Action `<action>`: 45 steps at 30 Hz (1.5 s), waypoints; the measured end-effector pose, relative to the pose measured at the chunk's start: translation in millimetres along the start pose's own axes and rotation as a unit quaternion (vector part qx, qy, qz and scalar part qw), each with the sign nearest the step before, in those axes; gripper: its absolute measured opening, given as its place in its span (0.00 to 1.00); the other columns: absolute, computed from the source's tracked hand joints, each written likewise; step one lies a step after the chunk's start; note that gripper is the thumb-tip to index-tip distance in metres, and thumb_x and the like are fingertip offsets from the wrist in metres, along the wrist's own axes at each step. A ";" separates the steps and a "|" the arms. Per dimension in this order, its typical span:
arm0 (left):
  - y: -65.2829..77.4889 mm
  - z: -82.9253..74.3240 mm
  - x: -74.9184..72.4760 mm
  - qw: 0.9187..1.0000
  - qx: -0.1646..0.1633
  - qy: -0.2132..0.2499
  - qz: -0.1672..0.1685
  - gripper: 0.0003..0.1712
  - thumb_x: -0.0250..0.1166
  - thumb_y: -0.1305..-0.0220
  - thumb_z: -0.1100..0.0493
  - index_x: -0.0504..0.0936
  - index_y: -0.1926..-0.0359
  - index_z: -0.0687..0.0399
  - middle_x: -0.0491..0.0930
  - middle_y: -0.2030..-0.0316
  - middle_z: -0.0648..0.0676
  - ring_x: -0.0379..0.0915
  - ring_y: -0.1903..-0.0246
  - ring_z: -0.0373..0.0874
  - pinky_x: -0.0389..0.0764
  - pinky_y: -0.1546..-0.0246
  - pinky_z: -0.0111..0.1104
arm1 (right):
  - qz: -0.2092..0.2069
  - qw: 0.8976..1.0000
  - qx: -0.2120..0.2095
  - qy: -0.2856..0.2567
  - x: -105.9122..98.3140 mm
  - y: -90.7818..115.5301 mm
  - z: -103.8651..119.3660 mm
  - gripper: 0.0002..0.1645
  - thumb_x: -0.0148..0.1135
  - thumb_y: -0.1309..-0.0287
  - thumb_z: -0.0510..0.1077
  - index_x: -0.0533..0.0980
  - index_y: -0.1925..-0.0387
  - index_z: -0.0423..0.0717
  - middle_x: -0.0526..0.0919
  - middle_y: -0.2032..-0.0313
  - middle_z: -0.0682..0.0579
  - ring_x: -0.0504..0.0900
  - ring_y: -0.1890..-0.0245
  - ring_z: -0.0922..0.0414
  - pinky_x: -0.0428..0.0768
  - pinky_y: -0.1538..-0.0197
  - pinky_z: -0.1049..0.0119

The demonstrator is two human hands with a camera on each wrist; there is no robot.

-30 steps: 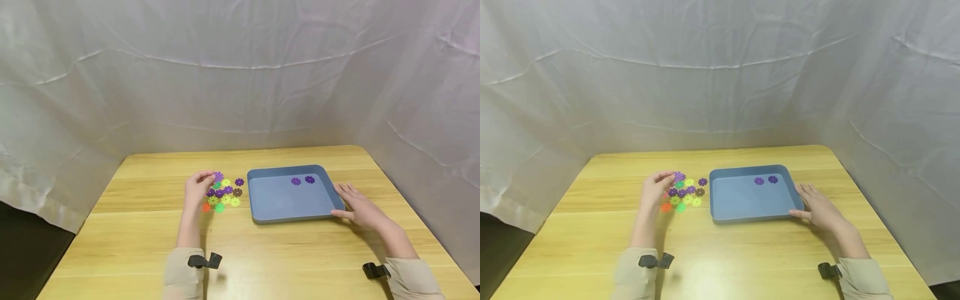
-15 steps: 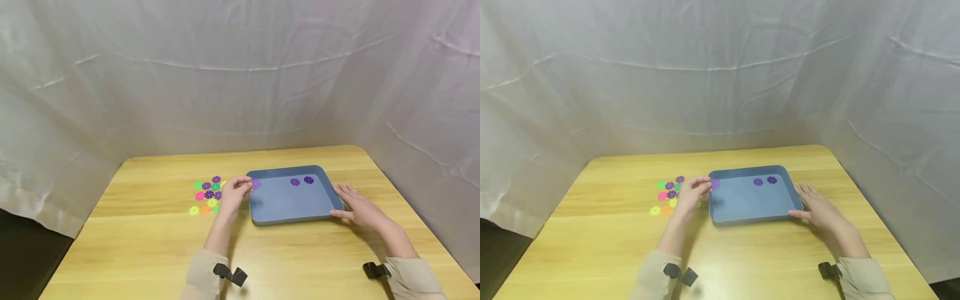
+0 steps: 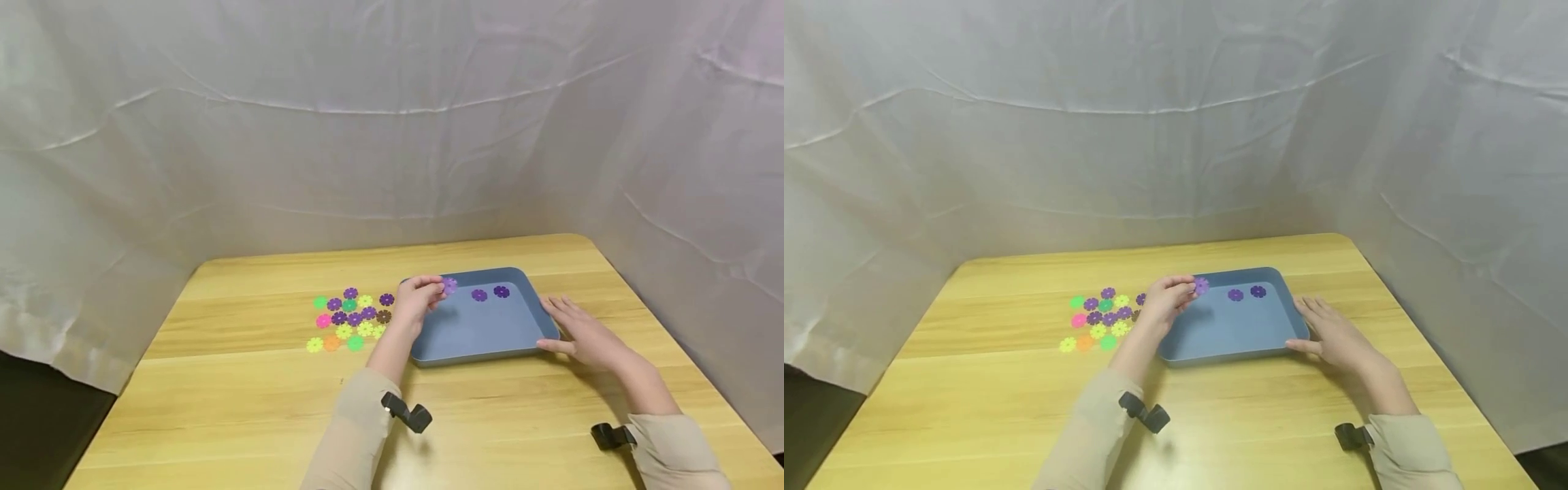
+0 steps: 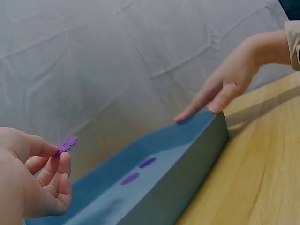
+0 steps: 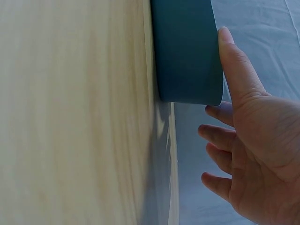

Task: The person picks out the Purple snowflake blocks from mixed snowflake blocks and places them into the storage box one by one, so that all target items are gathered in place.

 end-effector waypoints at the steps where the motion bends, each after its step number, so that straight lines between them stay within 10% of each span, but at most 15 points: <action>1: -3.7 4.7 2.1 1.000 -0.011 0.007 0.000 0.10 0.65 0.41 0.68 0.83 0.56 0.62 0.82 0.72 0.50 0.78 0.75 0.35 0.76 0.73 0.23 | 0.001 1.000 0.000 0.000 0.4 -0.6 0.3 0.55 0.62 0.42 0.65 0.52 0.26 0.38 0.51 0.28 0.29 0.47 0.27 0.30 0.52 0.31 0.31; 23: -41.2 39.7 -3.2 0.987 -0.078 -0.113 -0.084 0.09 0.63 0.42 0.74 0.84 0.59 0.71 0.87 0.66 0.66 0.81 0.81 0.40 0.86 0.73 0.29 | 0.014 1.000 0.004 -0.009 2.5 -7.3 2.4 0.56 0.61 0.42 0.65 0.52 0.26 0.37 0.50 0.28 0.28 0.46 0.27 0.30 0.51 0.31 0.31; 38: -41.2 41.4 2.7 0.984 -0.076 -0.141 -0.082 0.07 0.63 0.40 0.71 0.84 0.61 0.69 0.87 0.71 0.62 0.80 0.82 0.39 0.86 0.71 0.31 | 0.018 1.000 0.009 -0.014 1.8 -1.3 0.0 0.56 0.61 0.41 0.64 0.49 0.26 0.38 0.49 0.27 0.28 0.45 0.27 0.30 0.50 0.31 0.30; 45: -26.2 28.8 8.6 0.988 -0.038 -0.152 -0.011 0.15 0.63 0.37 0.65 0.80 0.50 0.66 0.85 0.57 0.61 0.85 0.63 0.46 0.86 0.59 0.32 | 0.019 1.000 0.007 -0.014 1.8 -2.1 -0.8 0.56 0.62 0.41 0.63 0.49 0.26 0.37 0.49 0.28 0.28 0.45 0.27 0.30 0.50 0.32 0.29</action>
Point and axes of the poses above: each hand's wrist, its own y-axis away from the middle knuckle, its own x-axis out of the palm, z = x × y, the point moved 9 cm from there along -y, towards the middle knuckle
